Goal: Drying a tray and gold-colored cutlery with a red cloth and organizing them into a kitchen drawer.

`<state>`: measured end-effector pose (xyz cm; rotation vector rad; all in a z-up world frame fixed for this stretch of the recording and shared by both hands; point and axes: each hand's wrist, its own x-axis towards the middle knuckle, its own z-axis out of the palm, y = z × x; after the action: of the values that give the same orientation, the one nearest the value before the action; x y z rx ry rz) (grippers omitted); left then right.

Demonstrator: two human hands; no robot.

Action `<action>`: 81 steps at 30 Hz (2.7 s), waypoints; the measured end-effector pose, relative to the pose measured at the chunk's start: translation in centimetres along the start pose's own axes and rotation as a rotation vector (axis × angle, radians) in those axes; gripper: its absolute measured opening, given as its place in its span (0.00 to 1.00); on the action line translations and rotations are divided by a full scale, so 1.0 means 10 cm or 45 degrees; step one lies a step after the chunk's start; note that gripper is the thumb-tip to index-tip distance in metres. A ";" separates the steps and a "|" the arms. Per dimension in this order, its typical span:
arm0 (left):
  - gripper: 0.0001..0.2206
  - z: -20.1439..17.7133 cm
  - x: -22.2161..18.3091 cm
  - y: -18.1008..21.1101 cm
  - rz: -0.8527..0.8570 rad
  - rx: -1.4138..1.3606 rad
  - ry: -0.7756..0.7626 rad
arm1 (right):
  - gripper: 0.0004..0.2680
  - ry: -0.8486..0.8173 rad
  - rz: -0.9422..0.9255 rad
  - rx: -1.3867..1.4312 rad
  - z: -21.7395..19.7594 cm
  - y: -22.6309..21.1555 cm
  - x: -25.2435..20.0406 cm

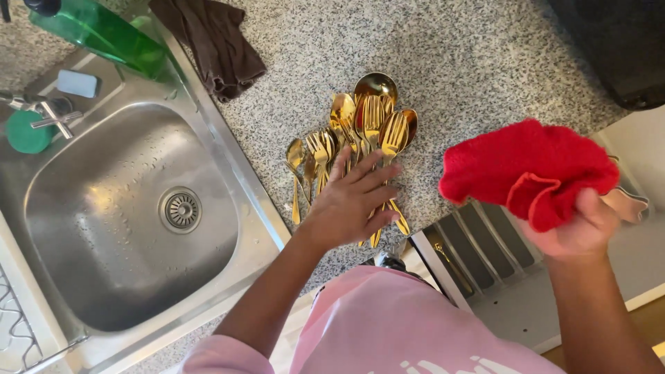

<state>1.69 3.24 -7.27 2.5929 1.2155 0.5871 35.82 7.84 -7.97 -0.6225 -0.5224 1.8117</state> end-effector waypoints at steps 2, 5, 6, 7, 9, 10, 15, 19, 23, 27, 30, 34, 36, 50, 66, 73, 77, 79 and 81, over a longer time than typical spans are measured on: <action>0.10 -0.22 0.02 0.16 -0.337 -0.038 0.089 | 0.28 -0.411 -0.143 -0.073 0.14 -0.04 0.01; 0.12 0.24 -0.12 -0.09 -0.545 0.412 0.467 | 0.28 -0.336 -0.085 -0.017 0.24 0.03 -0.03; 0.12 0.27 -0.05 -0.05 -0.543 0.412 0.470 | 0.28 -0.337 -0.087 -0.019 0.27 0.05 -0.03; 0.14 0.30 0.01 -0.01 -0.610 0.426 0.354 | 0.27 -0.288 -0.047 0.029 0.31 0.08 -0.04; 0.16 0.36 0.12 0.05 -0.674 0.441 0.239 | 0.27 -0.239 -0.010 0.077 0.37 0.13 -0.04; 0.17 0.40 0.17 0.06 -0.695 0.497 0.247 | 0.27 -0.189 0.026 0.125 0.40 0.15 -0.04; 0.20 0.39 0.33 0.27 -0.766 0.493 0.207 | 0.26 -0.015 0.117 0.262 0.56 0.17 -0.14; 0.12 0.39 0.42 0.25 -0.824 0.499 0.096 | 0.27 -0.050 0.120 0.269 0.55 0.13 -0.20; 0.11 0.59 0.39 0.07 -0.968 0.411 0.116 | 0.23 -0.173 0.201 0.167 0.12 0.15 -0.30; 0.09 0.39 0.48 0.08 -1.109 0.271 0.070 | 0.27 -0.222 0.230 0.181 -0.12 0.31 -0.32; 0.07 0.25 0.55 0.28 -0.997 0.201 0.260 | 0.26 -0.189 0.152 0.180 -0.07 0.38 -0.37; 0.11 0.05 0.73 0.90 -0.931 -0.117 0.052 | 0.22 -0.239 0.040 0.173 0.53 0.25 -0.41; 0.13 0.15 0.74 1.13 -0.873 -0.209 -0.113 | 0.21 -0.251 -0.001 0.160 0.62 0.31 -0.41; 0.12 0.81 0.39 1.38 -1.061 -1.043 -0.292 | 0.13 0.686 -0.155 0.003 -0.05 0.50 -0.25; 0.13 1.21 0.27 1.48 -1.012 -1.314 -0.243 | 0.14 0.665 0.114 0.124 -0.60 0.90 -0.69; 0.13 1.14 0.33 1.63 -1.054 -1.326 -0.306 | 0.13 0.848 -0.176 -0.101 -0.55 0.38 -0.50; 0.12 1.20 0.24 1.65 -1.110 -1.737 -0.228 | 0.12 0.865 -0.258 -0.009 -0.50 -0.14 -0.67; 0.12 1.21 0.26 1.63 -1.089 -1.764 -0.232 | 0.12 0.961 -0.058 -0.033 -0.64 0.05 -1.02; 0.12 1.24 0.30 1.64 -1.075 -1.793 -0.229 | 0.12 1.048 0.153 -0.058 -0.63 0.34 -1.23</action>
<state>20.10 -5.17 -11.74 0.8575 1.0496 0.6215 40.68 -4.63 -12.91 -1.3578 0.0363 1.4775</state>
